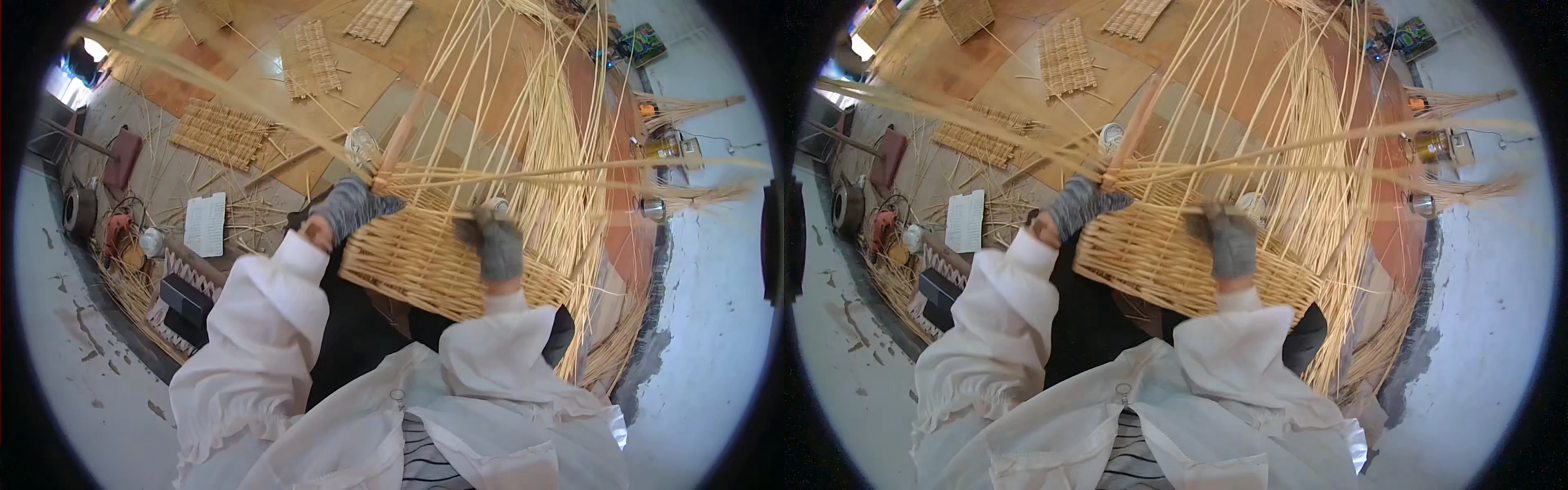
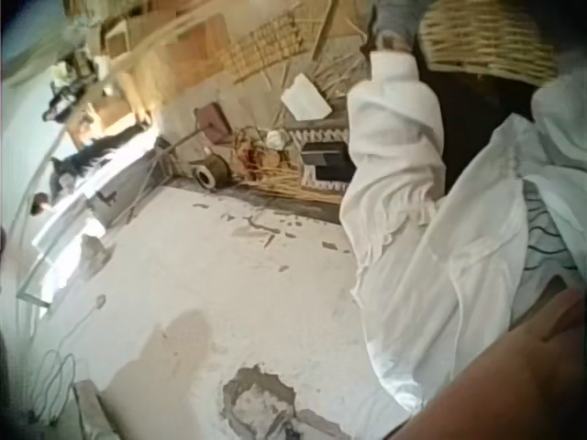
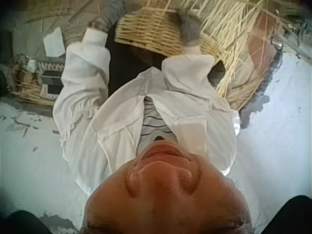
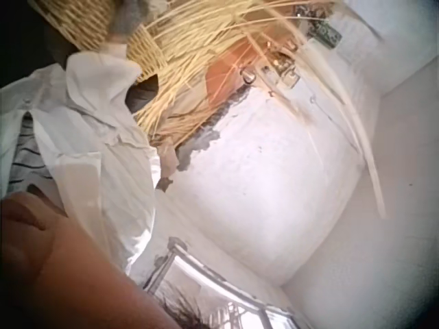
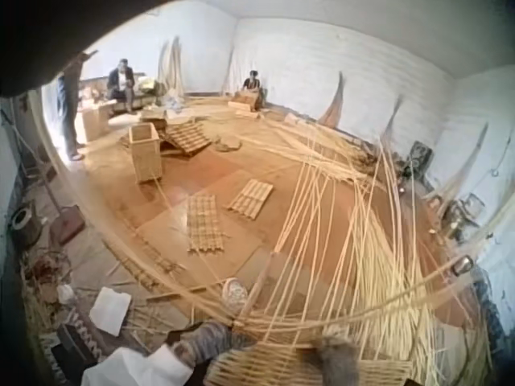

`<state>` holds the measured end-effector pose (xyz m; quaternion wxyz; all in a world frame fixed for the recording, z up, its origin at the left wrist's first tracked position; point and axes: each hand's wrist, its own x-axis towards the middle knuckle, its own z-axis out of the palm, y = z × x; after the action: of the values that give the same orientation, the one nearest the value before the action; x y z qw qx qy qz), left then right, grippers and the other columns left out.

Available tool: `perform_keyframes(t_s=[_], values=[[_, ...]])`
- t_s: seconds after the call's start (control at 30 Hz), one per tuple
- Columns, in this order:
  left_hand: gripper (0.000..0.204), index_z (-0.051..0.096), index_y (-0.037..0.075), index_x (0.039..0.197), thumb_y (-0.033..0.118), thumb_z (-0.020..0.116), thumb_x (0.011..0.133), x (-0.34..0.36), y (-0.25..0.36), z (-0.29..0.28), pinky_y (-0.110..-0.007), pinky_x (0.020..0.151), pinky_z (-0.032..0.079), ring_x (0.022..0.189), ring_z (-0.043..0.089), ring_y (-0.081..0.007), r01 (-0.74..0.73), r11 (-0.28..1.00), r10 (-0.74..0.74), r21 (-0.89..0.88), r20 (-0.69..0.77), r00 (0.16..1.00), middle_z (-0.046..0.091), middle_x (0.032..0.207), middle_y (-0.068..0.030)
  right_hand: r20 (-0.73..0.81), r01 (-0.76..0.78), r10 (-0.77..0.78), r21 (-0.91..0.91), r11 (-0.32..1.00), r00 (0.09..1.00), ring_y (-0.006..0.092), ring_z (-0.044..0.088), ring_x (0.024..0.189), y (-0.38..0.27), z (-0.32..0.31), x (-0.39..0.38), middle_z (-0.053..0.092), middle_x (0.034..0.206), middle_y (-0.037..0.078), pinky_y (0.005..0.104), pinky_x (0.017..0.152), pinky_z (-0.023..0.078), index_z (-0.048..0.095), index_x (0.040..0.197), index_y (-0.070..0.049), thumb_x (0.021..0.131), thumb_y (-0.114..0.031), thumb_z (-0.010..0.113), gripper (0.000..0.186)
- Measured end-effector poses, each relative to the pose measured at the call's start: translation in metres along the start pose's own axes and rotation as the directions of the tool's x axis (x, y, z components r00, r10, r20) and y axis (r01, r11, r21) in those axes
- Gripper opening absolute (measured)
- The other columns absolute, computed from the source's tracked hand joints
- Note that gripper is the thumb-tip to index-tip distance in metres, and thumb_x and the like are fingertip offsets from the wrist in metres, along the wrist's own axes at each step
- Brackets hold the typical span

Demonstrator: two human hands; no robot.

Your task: The person is weaving a wicker basket using long flexible wooden strips.

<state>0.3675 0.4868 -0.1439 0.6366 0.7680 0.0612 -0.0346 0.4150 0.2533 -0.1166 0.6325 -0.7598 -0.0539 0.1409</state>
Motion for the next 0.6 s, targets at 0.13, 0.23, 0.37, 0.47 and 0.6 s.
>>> perform_keyframes(t_s=[0.13, 0.23, 0.37, 0.47, 0.6], values=[[0.050, 0.057, 0.002, 0.105, 0.031, 0.074, 0.068, -0.005, 0.011, 0.022, -0.035, 0.077, 0.047, 0.087, 0.060, -0.0281, 0.410, 0.903, -0.360, 0.125, -0.299, 0.884, 0.063, 0.095, -0.0141, 0.140, 0.039, -0.015, -0.171, 0.985, 0.990, 0.0234, 0.062, 0.086, -0.028, 0.035, 0.107, 0.062, 0.097, 0.017, 0.0334, 0.078, 0.052, 0.057, 0.106, 0.002, 0.084, -0.024, 0.057, 0.034], [0.050, 0.057, 0.002, 0.103, 0.032, 0.075, 0.067, 0.020, -0.040, 0.041, -0.036, 0.076, 0.047, 0.088, 0.060, -0.0293, 0.449, 0.891, -0.391, 0.072, -0.383, 0.837, 0.063, 0.094, -0.0151, 0.390, 0.065, -0.338, 0.567, 0.821, 0.857, 0.0191, 0.060, 0.081, 0.028, 0.000, 0.154, 0.061, 0.095, 0.012, 0.0316, 0.069, 0.051, 0.056, 0.102, 0.000, 0.089, -0.022, 0.048, 0.027], [0.049, 0.058, 0.001, 0.099, 0.032, 0.075, 0.065, 0.007, -0.009, 0.023, -0.037, 0.073, 0.047, 0.084, 0.061, -0.0298, 0.617, 0.786, -0.550, 0.027, -0.424, 0.719, 0.063, 0.090, -0.0174, 0.131, 0.180, -0.368, 0.693, 0.698, 0.921, 0.0250, 0.059, 0.067, 0.030, -0.004, 0.038, 0.057, 0.079, 0.012, 0.0389, 0.080, 0.049, 0.052, 0.095, -0.005, 0.094, -0.038, 0.035, 0.037], [0.048, 0.054, -0.002, 0.104, 0.022, 0.074, 0.067, -0.024, 0.014, 0.037, -0.036, 0.070, 0.047, 0.085, 0.057, -0.0270, 0.317, 0.940, -0.171, 0.125, -0.632, 0.756, 0.059, 0.087, -0.0170, -0.169, 0.208, -0.126, 0.669, 0.714, 0.978, 0.0222, 0.053, 0.062, 0.036, -0.012, 0.004, 0.051, 0.065, 0.005, 0.0428, 0.067, 0.049, 0.049, 0.090, -0.009, 0.092, -0.027, 0.046, 0.018], [0.043, 0.042, -0.005, 0.117, -0.001, 0.060, 0.078, -0.115, 0.081, 0.098, -0.027, 0.071, 0.047, 0.080, 0.057, -0.0173, -0.289, 0.851, 0.524, 0.438, -0.685, 0.506, 0.058, 0.091, -0.0122, -0.068, 0.120, -0.181, 0.947, 0.297, 0.981, 0.0215, 0.053, 0.070, 0.060, -0.026, 0.004, 0.054, 0.076, 0.005, 0.0428, 0.073, 0.049, 0.050, 0.095, -0.011, 0.089, -0.008, 0.048, 0.007]])
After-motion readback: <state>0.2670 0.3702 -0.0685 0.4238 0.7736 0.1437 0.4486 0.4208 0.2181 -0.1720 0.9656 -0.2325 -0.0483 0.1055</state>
